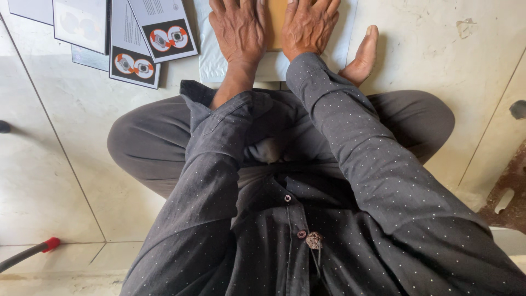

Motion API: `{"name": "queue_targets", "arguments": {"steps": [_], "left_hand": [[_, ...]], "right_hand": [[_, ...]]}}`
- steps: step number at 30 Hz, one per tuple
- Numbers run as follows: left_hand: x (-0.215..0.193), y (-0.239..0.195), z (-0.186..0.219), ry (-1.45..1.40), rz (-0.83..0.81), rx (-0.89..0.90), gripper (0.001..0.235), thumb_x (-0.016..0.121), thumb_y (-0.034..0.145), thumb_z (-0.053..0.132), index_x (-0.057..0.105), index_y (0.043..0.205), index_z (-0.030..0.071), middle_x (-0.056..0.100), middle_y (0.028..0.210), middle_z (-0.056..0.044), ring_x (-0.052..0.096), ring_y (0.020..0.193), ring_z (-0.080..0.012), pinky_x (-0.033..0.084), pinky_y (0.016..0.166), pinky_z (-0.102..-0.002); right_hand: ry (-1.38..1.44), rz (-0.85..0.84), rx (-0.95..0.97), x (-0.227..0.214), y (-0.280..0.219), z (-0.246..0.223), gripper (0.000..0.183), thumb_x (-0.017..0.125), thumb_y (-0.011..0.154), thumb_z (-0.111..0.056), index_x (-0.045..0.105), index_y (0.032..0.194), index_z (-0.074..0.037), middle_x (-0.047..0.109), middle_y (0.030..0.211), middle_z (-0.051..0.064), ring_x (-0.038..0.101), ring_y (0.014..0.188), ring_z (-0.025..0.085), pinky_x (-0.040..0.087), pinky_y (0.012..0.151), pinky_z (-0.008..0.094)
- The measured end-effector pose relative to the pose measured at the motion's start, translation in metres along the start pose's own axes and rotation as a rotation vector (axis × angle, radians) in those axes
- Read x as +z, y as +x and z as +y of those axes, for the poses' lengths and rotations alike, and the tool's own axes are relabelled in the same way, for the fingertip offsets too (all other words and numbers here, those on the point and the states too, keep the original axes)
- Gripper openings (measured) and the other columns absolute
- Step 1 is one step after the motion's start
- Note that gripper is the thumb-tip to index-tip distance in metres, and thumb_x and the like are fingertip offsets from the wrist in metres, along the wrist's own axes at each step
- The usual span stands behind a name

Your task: The person sits on the floor and packs smartwatches into cardboard boxes. They open product boxes, remove the watch and accessories, place them into a larger shipping box, and seal it with tape. The process is repeated for multiple units.

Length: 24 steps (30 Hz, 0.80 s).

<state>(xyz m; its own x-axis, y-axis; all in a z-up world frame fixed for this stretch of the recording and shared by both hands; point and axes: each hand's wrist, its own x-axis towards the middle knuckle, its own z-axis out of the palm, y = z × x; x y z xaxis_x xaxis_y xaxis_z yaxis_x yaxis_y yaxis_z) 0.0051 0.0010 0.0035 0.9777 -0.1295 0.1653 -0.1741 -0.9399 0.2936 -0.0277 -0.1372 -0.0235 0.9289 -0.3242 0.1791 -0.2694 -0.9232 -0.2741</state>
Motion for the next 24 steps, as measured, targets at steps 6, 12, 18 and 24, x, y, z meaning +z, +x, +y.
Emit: {"name": "queue_targets", "arguments": {"steps": [6, 12, 18, 24], "left_hand": [[0.001, 0.000, 0.000, -0.027, 0.019, 0.000, 0.034, 0.057, 0.098, 0.042, 0.070, 0.112, 0.015, 0.059, 0.111, -0.016, 0.049, 0.105, -0.0374, 0.041, 0.077, -0.050], [0.005, 0.001, -0.003, 0.010, -0.031, -0.025, 0.031, 0.055, 0.101, 0.042, 0.071, 0.110, 0.016, 0.062, 0.109, -0.012, 0.050, 0.105, -0.0371, 0.040, 0.080, -0.051], [0.006, 0.001, -0.003, -0.021, 0.050, 0.030, 0.036, 0.057, 0.095, 0.045, 0.071, 0.102, 0.012, 0.064, 0.100, -0.014, 0.051, 0.095, -0.0368, 0.038, 0.072, -0.049], [0.009, 0.001, -0.003, 0.013, -0.007, -0.005, 0.032, 0.056, 0.098, 0.040, 0.070, 0.097, 0.011, 0.065, 0.097, -0.013, 0.052, 0.094, -0.0358, 0.038, 0.075, -0.049]], "right_hand": [[-0.045, 0.021, -0.018, 0.002, 0.001, -0.001, 0.059, 0.062, 0.098, -0.060, 0.059, 0.111, -0.003, 0.052, 0.111, 0.024, 0.047, 0.108, 0.038, 0.044, 0.085, 0.052], [-0.062, -0.045, 0.030, 0.008, 0.000, 0.001, 0.035, 0.057, 0.109, -0.041, 0.060, 0.111, -0.006, 0.055, 0.116, 0.023, 0.048, 0.114, 0.038, 0.043, 0.091, 0.053], [-0.070, -0.015, -0.007, 0.009, 0.001, 0.002, 0.048, 0.058, 0.098, -0.051, 0.063, 0.104, -0.003, 0.056, 0.110, 0.025, 0.049, 0.107, 0.039, 0.043, 0.085, 0.053], [-0.068, -0.034, 0.034, 0.007, 0.001, 0.000, 0.037, 0.055, 0.107, -0.038, 0.064, 0.108, -0.002, 0.057, 0.114, 0.023, 0.049, 0.109, 0.039, 0.043, 0.090, 0.054]]}}
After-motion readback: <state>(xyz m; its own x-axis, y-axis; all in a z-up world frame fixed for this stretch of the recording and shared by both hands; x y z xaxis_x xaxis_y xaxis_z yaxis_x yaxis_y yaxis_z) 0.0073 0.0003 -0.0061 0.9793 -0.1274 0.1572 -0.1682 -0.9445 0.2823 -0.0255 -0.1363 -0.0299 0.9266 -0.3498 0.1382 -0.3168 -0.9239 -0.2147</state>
